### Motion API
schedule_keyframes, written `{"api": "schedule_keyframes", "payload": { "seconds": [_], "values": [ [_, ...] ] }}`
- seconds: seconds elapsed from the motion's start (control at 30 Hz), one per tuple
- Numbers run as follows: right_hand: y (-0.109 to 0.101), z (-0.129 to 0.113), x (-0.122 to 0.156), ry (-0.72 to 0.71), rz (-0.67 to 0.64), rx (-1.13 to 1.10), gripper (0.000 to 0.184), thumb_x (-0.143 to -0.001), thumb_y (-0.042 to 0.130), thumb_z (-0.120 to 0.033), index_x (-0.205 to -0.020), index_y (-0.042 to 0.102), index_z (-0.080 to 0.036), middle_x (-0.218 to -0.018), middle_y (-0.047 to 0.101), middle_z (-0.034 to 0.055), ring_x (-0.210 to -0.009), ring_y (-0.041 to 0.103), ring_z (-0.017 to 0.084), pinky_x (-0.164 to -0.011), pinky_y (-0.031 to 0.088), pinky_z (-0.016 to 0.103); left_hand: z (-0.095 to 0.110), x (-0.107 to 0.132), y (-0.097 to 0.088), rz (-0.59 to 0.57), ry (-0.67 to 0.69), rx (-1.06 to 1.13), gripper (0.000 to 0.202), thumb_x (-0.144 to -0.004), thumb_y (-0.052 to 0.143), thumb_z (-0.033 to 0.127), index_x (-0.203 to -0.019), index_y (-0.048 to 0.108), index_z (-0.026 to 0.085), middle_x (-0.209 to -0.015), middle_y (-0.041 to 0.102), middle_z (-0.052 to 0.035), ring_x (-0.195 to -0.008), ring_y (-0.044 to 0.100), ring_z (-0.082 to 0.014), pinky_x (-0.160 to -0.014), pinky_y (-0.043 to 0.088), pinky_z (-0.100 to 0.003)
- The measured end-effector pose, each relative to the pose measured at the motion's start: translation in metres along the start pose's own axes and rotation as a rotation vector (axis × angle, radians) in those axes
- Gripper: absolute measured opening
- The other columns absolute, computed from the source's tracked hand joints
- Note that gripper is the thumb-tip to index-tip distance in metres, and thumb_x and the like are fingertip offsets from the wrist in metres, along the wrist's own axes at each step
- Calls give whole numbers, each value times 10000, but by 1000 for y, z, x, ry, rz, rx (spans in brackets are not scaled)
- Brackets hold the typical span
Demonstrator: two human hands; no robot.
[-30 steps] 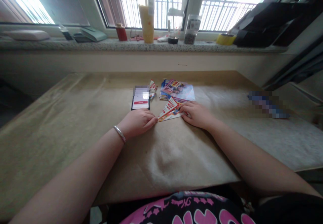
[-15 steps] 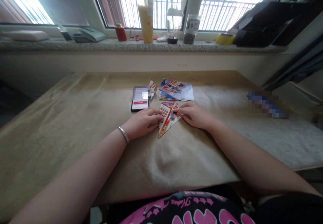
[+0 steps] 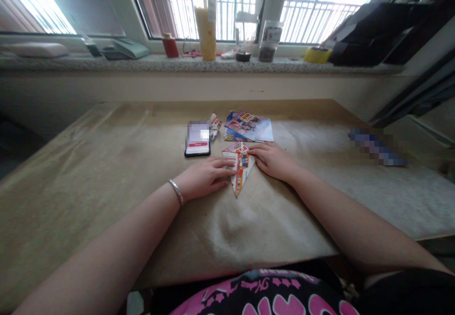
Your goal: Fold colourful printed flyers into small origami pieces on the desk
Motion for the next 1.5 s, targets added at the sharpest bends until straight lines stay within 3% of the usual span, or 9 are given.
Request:
{"api": "schedule_keyframes", "payload": {
  "seconds": [0.27, 0.4, 0.6, 0.7, 0.8, 0.9, 1.07, 1.33, 1.5],
  "values": [
    [1, 11, 0, 65, 54, -218, 309, -772, 494, -135, -1053, 616, -173, -1147, 634, 93, -1082, 554, 226, -963, 412, 392, 0, -1, 0, -21, -12, -35, 360, -944, 402, 237, -1273, 541, 275, -1387, 477, -33, -1284, 431, -175, -1078, 380, -372],
    [-1, 20, 1, 161, 112, -424, 205, -841, 443, -221, -957, 607, -179, -1058, 655, 82, -994, 583, 214, -906, 440, 380, 0, -1, 1, -24, 2, -14, 366, -943, 405, 226, -1283, 527, 287, -1383, 482, -26, -1286, 428, -172, -1084, 374, -381],
    [-7, 26, 5, 205, 117, -553, 466, -947, 237, -411, -771, 606, -187, -938, 675, 76, -907, 601, 195, -859, 452, 345, -1, -1, 0, -21, 8, 1, 366, -931, 431, 222, -1276, 534, 285, -1390, 472, -28, -1288, 421, -179, -1085, 369, -383],
    [-5, 23, 5, 160, 36, -496, 425, -935, 311, -389, -696, 599, -190, -906, 682, 69, -885, 605, 190, -846, 453, 339, -2, 0, 1, -45, -10, 2, 400, -910, 475, 232, -1304, 505, 293, -1403, 457, -31, -1293, 413, -189, -1087, 359, -387],
    [-6, 17, 4, 81, -1, -406, 196, -851, 511, -305, -723, 609, -193, -950, 684, 61, -919, 603, 194, -869, 450, 353, -2, 1, 2, -53, -18, 3, 412, -901, 492, 240, -1310, 498, 295, -1403, 455, -33, -1296, 406, -196, -1088, 353, -398],
    [-8, 9, 5, 5, 3, -322, 65, -787, 601, -253, -801, 631, -198, -1001, 675, 66, -973, 594, 206, -906, 443, 382, -3, 1, 2, -35, -9, 0, 408, -900, 494, 245, -1306, 501, 296, -1395, 465, -31, -1291, 410, -195, -1083, 356, -406],
    [-7, 3, 7, -62, -15, -177, 278, -808, 597, -272, -1075, 650, -215, -1136, 631, 92, -1093, 551, 232, -966, 417, 419, 3, -1, -2, 5, 38, -4, 375, -910, 471, 222, -1274, 535, 281, -1338, 529, -26, -1245, 460, -181, -1052, 400, -378],
    [3, 8, 8, -128, -80, -157, 339, -861, 557, -322, -1179, 634, -233, -1263, 601, 48, -1200, 487, 256, -1030, 374, 454, 13, -3, -8, 55, 10, -79, 294, -924, 442, 267, -1158, 621, 260, -1204, 623, -21, -1082, 551, -196, -932, 474, -353],
    [8, 2, 8, -177, -134, -205, 403, -839, 593, -370, -1229, 599, -268, -1316, 560, 32, -1258, 434, 268, -1038, 372, 470, 8, -3, -10, 98, -77, -79, 366, -905, 471, 268, -1264, 536, 239, -1275, 564, -57, -1149, 504, -216, -984, 438, -389]
  ]
}}
Point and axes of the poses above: each hand's wrist, its own x-axis away from the middle knuckle, its own y-axis out of the palm, z = x × y, the point moved 8 cm from there along -x, towards the middle knuckle
